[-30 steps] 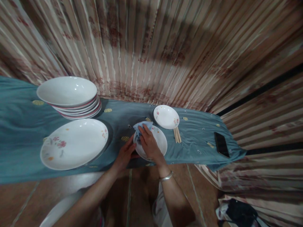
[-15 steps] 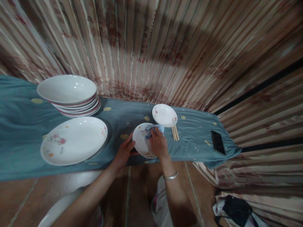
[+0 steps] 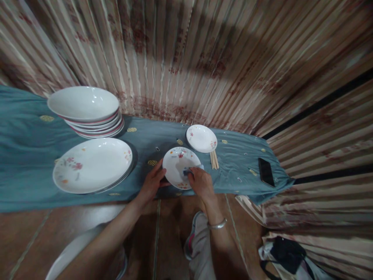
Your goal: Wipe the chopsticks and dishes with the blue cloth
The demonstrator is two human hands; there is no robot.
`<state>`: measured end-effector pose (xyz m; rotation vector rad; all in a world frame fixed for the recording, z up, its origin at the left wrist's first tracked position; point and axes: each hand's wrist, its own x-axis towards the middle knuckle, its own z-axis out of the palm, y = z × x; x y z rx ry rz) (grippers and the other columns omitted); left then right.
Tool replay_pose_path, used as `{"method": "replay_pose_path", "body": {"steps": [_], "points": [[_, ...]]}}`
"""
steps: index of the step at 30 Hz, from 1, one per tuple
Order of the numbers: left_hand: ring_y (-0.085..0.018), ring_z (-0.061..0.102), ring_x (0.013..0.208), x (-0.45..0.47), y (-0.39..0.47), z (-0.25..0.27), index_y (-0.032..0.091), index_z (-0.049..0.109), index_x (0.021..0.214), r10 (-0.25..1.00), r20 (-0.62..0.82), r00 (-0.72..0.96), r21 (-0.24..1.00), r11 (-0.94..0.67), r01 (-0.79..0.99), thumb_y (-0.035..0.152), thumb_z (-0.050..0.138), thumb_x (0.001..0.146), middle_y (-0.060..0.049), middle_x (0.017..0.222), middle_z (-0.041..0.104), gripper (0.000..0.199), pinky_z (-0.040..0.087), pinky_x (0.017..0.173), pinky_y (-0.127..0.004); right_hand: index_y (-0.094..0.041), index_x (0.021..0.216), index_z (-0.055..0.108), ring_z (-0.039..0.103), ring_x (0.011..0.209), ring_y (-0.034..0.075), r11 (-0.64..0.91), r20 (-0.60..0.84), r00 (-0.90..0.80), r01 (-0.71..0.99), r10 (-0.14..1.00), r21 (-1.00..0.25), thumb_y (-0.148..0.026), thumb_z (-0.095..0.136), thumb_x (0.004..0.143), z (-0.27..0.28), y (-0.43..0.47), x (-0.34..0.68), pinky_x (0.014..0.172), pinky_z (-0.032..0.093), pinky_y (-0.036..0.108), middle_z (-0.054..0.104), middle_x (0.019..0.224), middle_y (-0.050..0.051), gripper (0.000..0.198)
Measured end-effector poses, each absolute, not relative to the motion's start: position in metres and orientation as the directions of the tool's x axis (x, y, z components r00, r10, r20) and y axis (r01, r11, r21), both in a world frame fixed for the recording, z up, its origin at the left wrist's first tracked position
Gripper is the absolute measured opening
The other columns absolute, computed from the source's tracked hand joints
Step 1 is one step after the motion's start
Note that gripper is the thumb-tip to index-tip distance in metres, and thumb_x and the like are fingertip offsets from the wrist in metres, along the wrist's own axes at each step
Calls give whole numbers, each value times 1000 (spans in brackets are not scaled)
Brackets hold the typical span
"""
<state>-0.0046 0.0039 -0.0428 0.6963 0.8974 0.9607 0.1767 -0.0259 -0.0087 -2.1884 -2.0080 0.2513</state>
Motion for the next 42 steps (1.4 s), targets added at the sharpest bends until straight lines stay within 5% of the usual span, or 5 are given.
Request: {"method": "replay_pose_path", "body": {"steps": [14, 18, 23, 31, 42], "points": [[-26, 63, 98, -5, -1, -43, 27, 39, 140, 914, -299, 274, 856, 384, -346, 40, 65, 75, -7, 123, 62, 71, 56, 66, -32, -23, 97, 68, 64, 90, 20, 46, -73, -127, 742, 989, -669, -31, 54, 86, 1, -44, 151, 77, 44, 28, 70, 96, 2, 20], [-26, 59, 106, -4, 2, -43, 20, 51, 133, 950, -234, 209, 895, 294, -336, 38, 68, 73, -8, 122, 63, 66, 51, 83, -32, -23, 103, 66, 62, 94, 18, 119, 62, -111, 648, 992, -752, -28, 55, 86, -7, -43, 135, 83, 46, 28, 68, 100, 3, 21], [-24, 60, 106, -3, 5, -38, 16, 55, 128, 954, -229, 193, 888, 286, -361, 38, 72, 67, -9, 116, 67, 67, 46, 91, -32, -21, 107, 62, 56, 103, 21, 217, 205, -107, 729, 973, -649, -21, 54, 86, -13, -46, 120, 92, 44, 36, 65, 108, 7, 23], [-22, 65, 86, -7, 5, -45, 25, 44, 138, 909, -338, 245, 855, 406, -324, 37, 68, 72, -6, 106, 69, 72, 55, 59, -29, -20, 105, 63, 57, 99, 23, 318, 191, -254, 785, 948, -532, -13, 55, 83, -15, -59, 152, 90, 47, 40, 65, 106, 8, 25], [-31, 58, 110, -7, 8, -43, 26, 44, 138, 895, -347, 280, 827, 433, -360, 36, 69, 72, -9, 130, 58, 71, 58, 76, -44, -19, 97, 69, 59, 101, 24, 211, 186, -136, 849, 973, -485, -11, 55, 80, -6, -73, 206, 91, 47, 42, 66, 108, 10, 23]]}}
